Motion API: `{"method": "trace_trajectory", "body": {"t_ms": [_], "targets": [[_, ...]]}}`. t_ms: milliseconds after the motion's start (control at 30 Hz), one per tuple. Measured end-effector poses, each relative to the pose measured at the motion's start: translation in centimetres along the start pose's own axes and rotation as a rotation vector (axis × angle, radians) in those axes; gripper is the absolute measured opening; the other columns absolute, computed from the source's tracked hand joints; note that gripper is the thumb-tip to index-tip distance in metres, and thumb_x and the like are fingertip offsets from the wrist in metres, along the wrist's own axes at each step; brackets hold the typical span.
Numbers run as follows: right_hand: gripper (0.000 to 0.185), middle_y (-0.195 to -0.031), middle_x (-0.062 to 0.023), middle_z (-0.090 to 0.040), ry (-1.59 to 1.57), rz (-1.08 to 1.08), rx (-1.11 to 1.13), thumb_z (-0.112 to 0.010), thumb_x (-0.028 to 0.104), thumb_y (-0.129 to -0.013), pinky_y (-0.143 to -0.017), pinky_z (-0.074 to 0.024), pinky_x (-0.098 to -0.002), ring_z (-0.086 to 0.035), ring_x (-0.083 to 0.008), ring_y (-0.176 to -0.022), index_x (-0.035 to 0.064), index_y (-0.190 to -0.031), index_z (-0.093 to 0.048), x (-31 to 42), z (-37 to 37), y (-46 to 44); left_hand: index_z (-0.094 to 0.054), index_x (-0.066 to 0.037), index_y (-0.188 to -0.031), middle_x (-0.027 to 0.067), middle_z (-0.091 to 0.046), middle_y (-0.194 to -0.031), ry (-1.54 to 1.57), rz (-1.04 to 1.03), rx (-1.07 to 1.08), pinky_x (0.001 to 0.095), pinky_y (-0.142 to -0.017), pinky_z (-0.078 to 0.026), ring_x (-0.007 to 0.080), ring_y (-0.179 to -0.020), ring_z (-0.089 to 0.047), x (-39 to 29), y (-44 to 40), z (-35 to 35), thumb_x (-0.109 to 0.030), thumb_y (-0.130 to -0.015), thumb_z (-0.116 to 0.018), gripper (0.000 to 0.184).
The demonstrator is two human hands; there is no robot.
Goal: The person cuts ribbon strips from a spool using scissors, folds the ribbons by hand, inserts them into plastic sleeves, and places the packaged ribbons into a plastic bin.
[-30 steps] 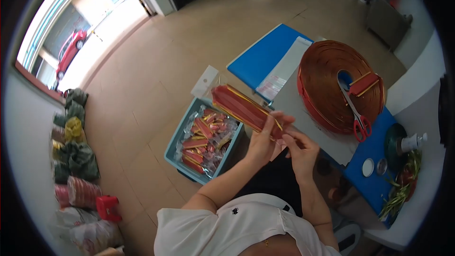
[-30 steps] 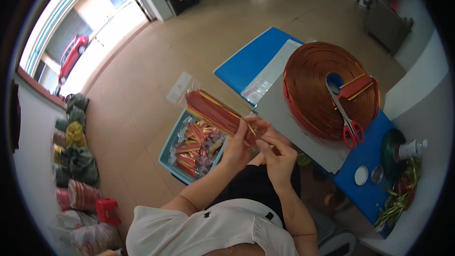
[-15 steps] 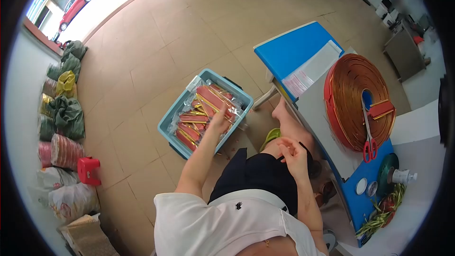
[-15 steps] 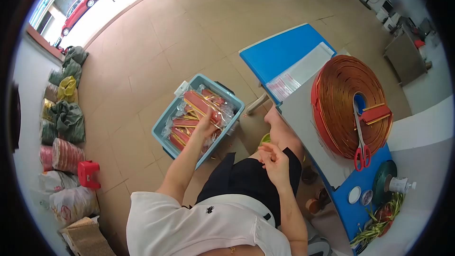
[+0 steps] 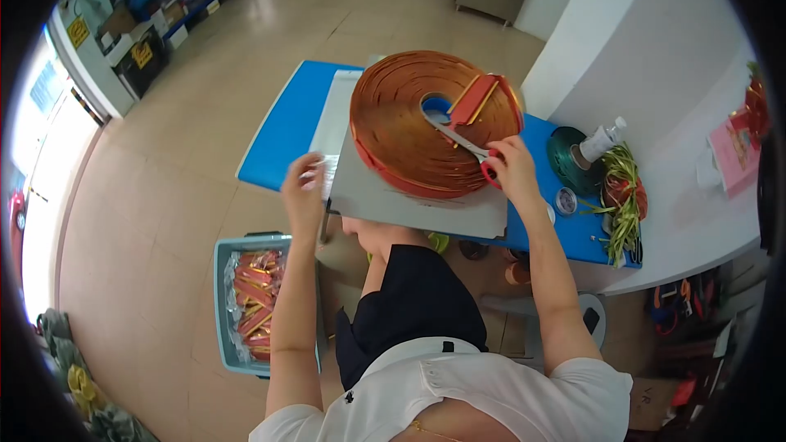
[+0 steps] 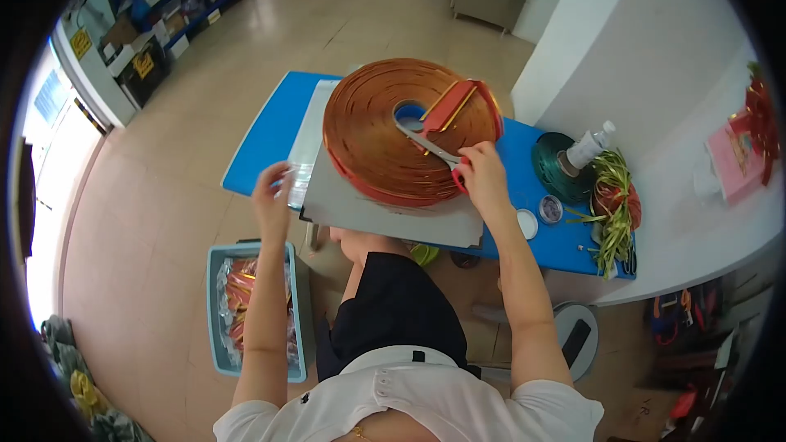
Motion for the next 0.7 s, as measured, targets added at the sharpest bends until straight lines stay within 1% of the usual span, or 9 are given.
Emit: {"method": "trace_trajectory", "body": {"t_ms": [100,133,200,300,400,500,600,633,700], "targets": [[0.038,-0.09,-0.0155,-0.055,0.085,-0.027,0.293,-0.071,0.011,-0.064,-0.076,-0.043,-0.0385,-0.052,-0.0319,-0.088,0.0021,-0.099,-0.059,0.0,0.0,-0.9,-0.059,-0.009,-0.096,0.0054,-0.057,-0.095,-0.298,-0.599,0.387,0.0328,-0.078,-0.041,0.0218,-0.092,-0.052,-4.9,0.0,-8.0,-0.014,-0.06,-0.075,0.04],[0.041,-0.089,-0.0154,-0.055,0.063,0.022,0.28,-0.072,0.012,-0.063,-0.076,-0.043,-0.0385,-0.052,-0.0321,-0.088,0.0024,-0.101,-0.059,-0.2,0.0,-1.0,-0.06,-0.01,-0.094,0.0056,-0.056,-0.094,-0.335,-0.757,0.579,0.0346,-0.078,-0.04,0.0239,-0.092,-0.051,-5.8,0.7,-10.0,-0.016,-0.055,-0.077,0.043],[0.045,-0.089,-0.0152,-0.056,0.018,0.106,0.253,-0.073,0.013,-0.061,-0.077,-0.043,-0.0387,-0.051,-0.0325,-0.088,0.0031,-0.103,-0.057,-0.8,-0.1,-0.8,-0.058,-0.01,-0.093,0.0046,-0.054,-0.091,-0.481,-0.93,0.855,0.0335,-0.077,-0.038,0.0224,-0.09,-0.05,-6.2,3.5,-13.5,-0.017,-0.054,-0.075,0.043],[0.048,-0.091,-0.0149,-0.057,-0.036,-0.009,0.194,-0.072,0.012,-0.061,-0.078,-0.0432,-0.0386,-0.052,-0.0326,-0.088,0.0044,-0.106,-0.056,-2.2,1.3,-0.3,-0.057,-0.011,-0.095,0.0034,-0.052,-0.088,-0.556,-1.064,0.715,0.033,-0.074,-0.037,0.0199,-0.086,-0.049,-5.9,6.6,-17.6,-0.019,-0.055,-0.073,0.044],[0.048,-0.09,-0.0154,-0.058,-0.027,-0.02,0.439,-0.071,0.01,-0.063,-0.077,-0.0441,-0.0386,-0.053,-0.0331,-0.086,0.0037,-0.108,-0.055,-4.3,1.4,0.0,-0.056,-0.009,-0.097,0.0033,-0.05,-0.085,-0.702,-0.978,0.68,0.0324,-0.073,-0.037,0.0192,-0.084,-0.049,-5.6,6.9,-19.6,-0.017,-0.062,-0.068,0.038],[0.054,-0.088,-0.0171,-0.058,0.024,-0.014,0.4,-0.068,0.007,-0.063,-0.073,-0.046,-0.0355,-0.056,-0.0313,-0.081,0.0034,-0.114,-0.051,-4.2,1.2,0.1,-0.057,-0.008,-0.096,0.0025,-0.049,-0.078,-0.78,-1.051,0.638,0.0321,-0.072,-0.037,0.0194,-0.079,-0.049,-4.4,6.8,-20.2,-0.014,-0.068,-0.062,0.029],[0.06,-0.084,-0.0086,-0.058,-0.472,-0.163,0.356,-0.063,0.0,-0.065,-0.064,-0.0469,-0.027,-0.057,-0.0173,-0.067,0.0033,-0.122,-0.045,-4.7,3.6,0.5,-0.055,-0.006,-0.086,0.0044,-0.051,-0.079,-0.806,-1.133,0.672,0.0327,-0.072,-0.037,0.0205,-0.079,-0.05,-4.3,6.9,-19.9,-0.012,-0.072,-0.052,0.015],[0.059,-0.077,-0.0092,-0.058,-0.734,-0.145,0.237,-0.065,0.005,-0.067,-0.062,-0.0467,-0.027,-0.057,-0.017,-0.068,0.0062,-0.123,-0.045,-5.1,4.0,1.0,-0.055,-0.007,-0.086,0.0044,-0.053,-0.079,-0.735,-1.143,0.658,0.033,-0.072,-0.038,0.0206,-0.078,-0.051,-4.6,6.6,-19.8,-0.011,-0.072,-0.053,0.015],[0.053,-0.071,-0.002,-0.054,-0.872,-0.158,-0.047,-0.063,0.005,-0.072,-0.058,-0.0454,-0.0237,-0.055,-0.0112,-0.064,0.0066,-0.122,-0.046,-4.4,6.0,2.1,-0.057,-0.007,-0.085,0.0043,-0.056,-0.079,-0.601,-1.145,0.621,0.0337,-0.071,-0.038,0.0209,-0.076,-0.053,-5.3,6.3,-19.3,-0.01,-0.072,-0.053,0.015]]}}
Point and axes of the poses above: each hand's wrist, its own y-axis away from the middle knuckle, its own z-axis out of the back of the hand, x = y × z, the point moved 2 cm from there along -y, towards the middle knuckle
